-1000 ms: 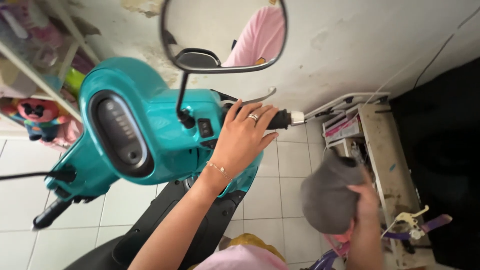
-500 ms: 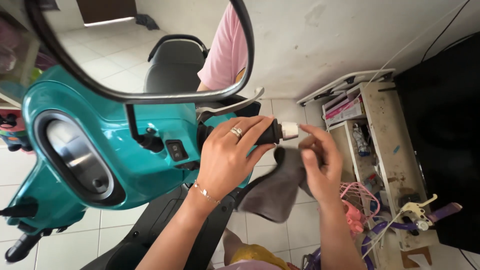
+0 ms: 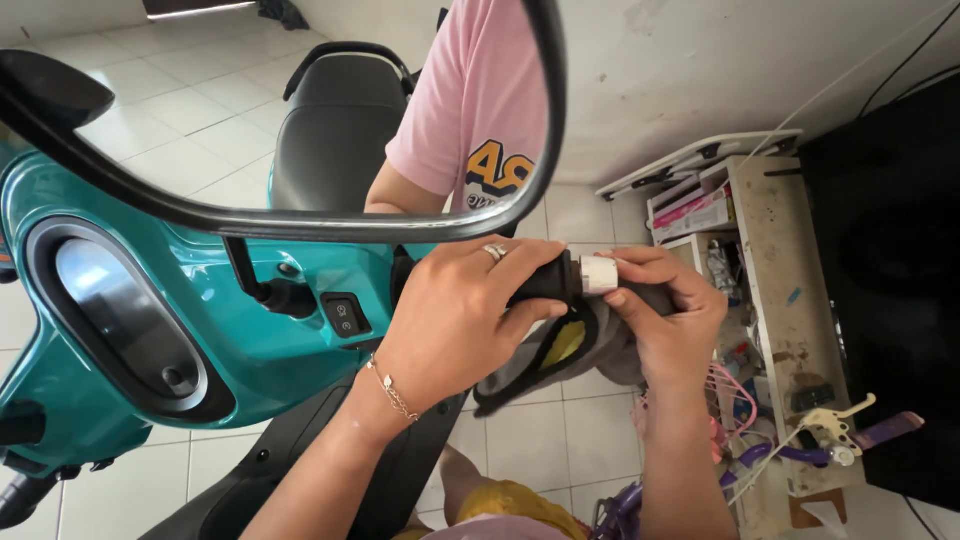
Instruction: The person is cleaning their motorcycle using a cloth.
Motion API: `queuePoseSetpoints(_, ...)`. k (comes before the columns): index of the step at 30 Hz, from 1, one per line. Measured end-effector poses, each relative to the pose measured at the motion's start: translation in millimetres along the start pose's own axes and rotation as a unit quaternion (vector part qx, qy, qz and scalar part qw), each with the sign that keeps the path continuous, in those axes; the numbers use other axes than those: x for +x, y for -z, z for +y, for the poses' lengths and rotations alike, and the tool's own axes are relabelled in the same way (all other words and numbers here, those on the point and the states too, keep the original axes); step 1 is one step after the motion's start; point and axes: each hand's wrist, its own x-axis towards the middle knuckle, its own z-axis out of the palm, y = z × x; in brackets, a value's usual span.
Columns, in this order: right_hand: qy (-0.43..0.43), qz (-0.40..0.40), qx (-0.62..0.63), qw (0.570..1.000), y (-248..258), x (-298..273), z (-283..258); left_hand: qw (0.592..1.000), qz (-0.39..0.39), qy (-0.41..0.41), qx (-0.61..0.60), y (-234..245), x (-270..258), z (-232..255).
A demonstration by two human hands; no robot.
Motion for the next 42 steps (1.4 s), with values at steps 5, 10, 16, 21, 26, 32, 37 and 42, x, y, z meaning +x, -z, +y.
queuePoseSetpoints(5,-0.007,0.010,0.013,1.000,-1.4,-0.8,1.2,1.000,0.023,0.014,-0.002,-6.9,-5.1,5.8)
queuePoseSetpoints(10,-0.004,0.021,-0.005,1.000,1.7,-5.6,7.9,0.993,0.109,-0.038,0.013,-14.0,-13.3,0.9)
queuePoseSetpoints(16,0.000,0.023,0.008,1.000,-3.6,-5.5,3.7,1.000,0.029,0.001,-0.008,-2.6,-1.2,-5.1)
queuePoseSetpoints(21,0.003,0.027,0.016,1.000,-3.4,-6.6,6.4,0.999,0.041,0.001,-0.004,-4.1,-7.5,-0.4)
queuePoseSetpoints(26,0.000,0.055,-0.036,0.998,-1.8,-22.7,8.9,0.991,0.103,-0.031,0.080,-19.1,-29.5,14.0)
queuePoseSetpoints(32,0.043,0.132,-0.053,0.989,-15.0,-84.8,-1.4,0.986,0.141,-0.064,0.055,-11.8,-108.3,47.8)
queuePoseSetpoints(37,0.084,0.006,0.020,0.996,-66.6,-134.4,-17.3,0.993,0.076,0.094,-0.013,-37.5,-198.2,27.7)
queuePoseSetpoints(42,0.006,-0.132,0.051,0.990,-122.9,-150.5,-27.6,0.955,0.156,0.236,-0.087,-9.5,-286.4,2.7)
